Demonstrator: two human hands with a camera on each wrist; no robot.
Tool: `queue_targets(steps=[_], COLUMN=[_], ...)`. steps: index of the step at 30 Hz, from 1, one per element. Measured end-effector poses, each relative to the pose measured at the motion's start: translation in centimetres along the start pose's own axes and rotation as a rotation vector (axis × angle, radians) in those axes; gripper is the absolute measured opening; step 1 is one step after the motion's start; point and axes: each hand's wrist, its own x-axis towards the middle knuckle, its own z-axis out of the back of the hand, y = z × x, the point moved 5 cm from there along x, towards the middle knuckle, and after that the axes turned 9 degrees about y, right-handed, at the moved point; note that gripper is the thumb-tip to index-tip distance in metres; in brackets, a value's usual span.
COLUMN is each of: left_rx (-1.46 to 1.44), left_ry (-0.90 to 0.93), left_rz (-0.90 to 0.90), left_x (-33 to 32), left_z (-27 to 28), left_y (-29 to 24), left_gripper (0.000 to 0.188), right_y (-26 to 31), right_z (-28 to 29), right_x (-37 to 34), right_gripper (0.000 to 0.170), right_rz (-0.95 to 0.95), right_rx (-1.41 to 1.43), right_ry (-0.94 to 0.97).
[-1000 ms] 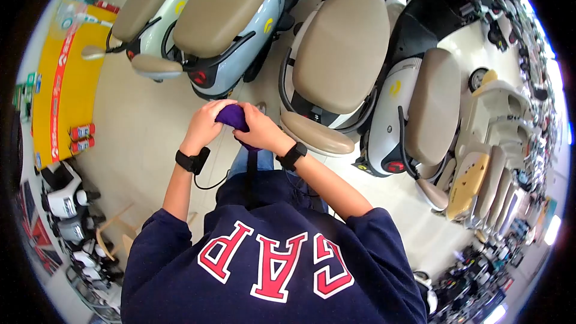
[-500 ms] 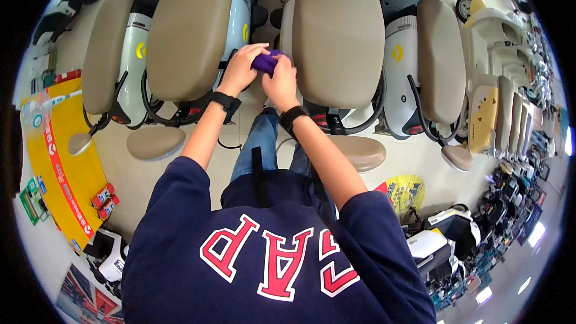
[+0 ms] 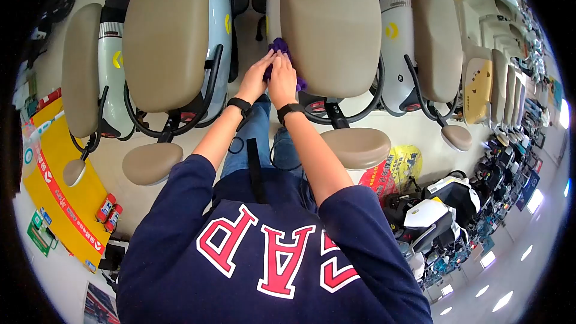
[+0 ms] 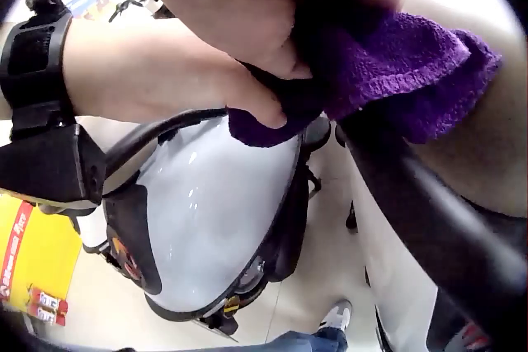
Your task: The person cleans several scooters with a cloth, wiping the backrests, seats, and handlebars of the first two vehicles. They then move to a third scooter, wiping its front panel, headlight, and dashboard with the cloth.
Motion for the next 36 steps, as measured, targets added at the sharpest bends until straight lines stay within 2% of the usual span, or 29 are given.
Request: queue_targets(steps=[2,6,7,10,14,16,20,23,26,28,32,33,36], left_rx=[0.038,0.178,0.214,0.346,0.538,0.571,0.661,0.541,0.512,0.512,0.399,0.375,0.264], left_ry=[0.029,0.164,0.172,0.223,0.365,0.411,0.479,0.482,0.479,0.481,0.515,0.462,0.499], left_rz=[-0.007,-0.055,-0.075,-0.098,-0.075,-0.091,-0.233,-0.296,-0.315,-0.329,-0.430,-0.462,-0.405], left_x=[-0.7,-1.7,-2.1,-3.5,-5.6,-6.8,-8.3,-8.6,-8.5,-8.4,-8.3,-8.3,-8.0], left_z=[-0.1,-0.7,-1.1,-1.8,-4.3,-6.1,-10.4,-12.0,-13.4,-13.4,-10.4,-9.6,-8.3], left_y=[-0.4,-2.4,-2.8,-4.4,-6.7,-7.9,-9.3,-10.8,-11.2,-11.3,-11.7,-11.7,-10.5], left_gripper=[0.078,0.078,0.078,0.078,0.080,0.080,0.083,0.084,0.083,0.083,0.082,0.084,0.085], right_y=[0.4,0.3,0.2,-0.1,-1.3,-2.2,-4.2,-6.3,-6.8,-6.9,-5.3,-4.7,-4.0], right_z=[0.5,1.7,1.7,1.9,2.7,3.2,3.8,4.2,5.2,4.6,3.8,3.7,3.0], right_x=[-1.2,-4.3,-4.9,-7.5,-11.6,-14.0,-18.2,-20.4,-21.4,-21.4,-21.5,-21.5,-20.8], right_gripper=[0.049,0.059,0.067,0.074,0.067,0.049,0.040,0.030,0.039,0.043,0.050,0.045,0.033], right_rz=[-0.027,-0.022,-0.032,-0.049,-0.075,-0.008,0.062,-0.023,-0.065,-0.042,-0.141,-0.162,-0.133], right_rx=[0.033,0.128,0.152,0.223,0.291,0.258,0.273,0.309,0.343,0.249,0.107,0.109,0.106], right_ry=[-0.024,-0.114,-0.127,-0.134,-0.194,-0.295,-0.308,-0.243,-0.224,-0.245,-0.245,-0.262,-0.265])
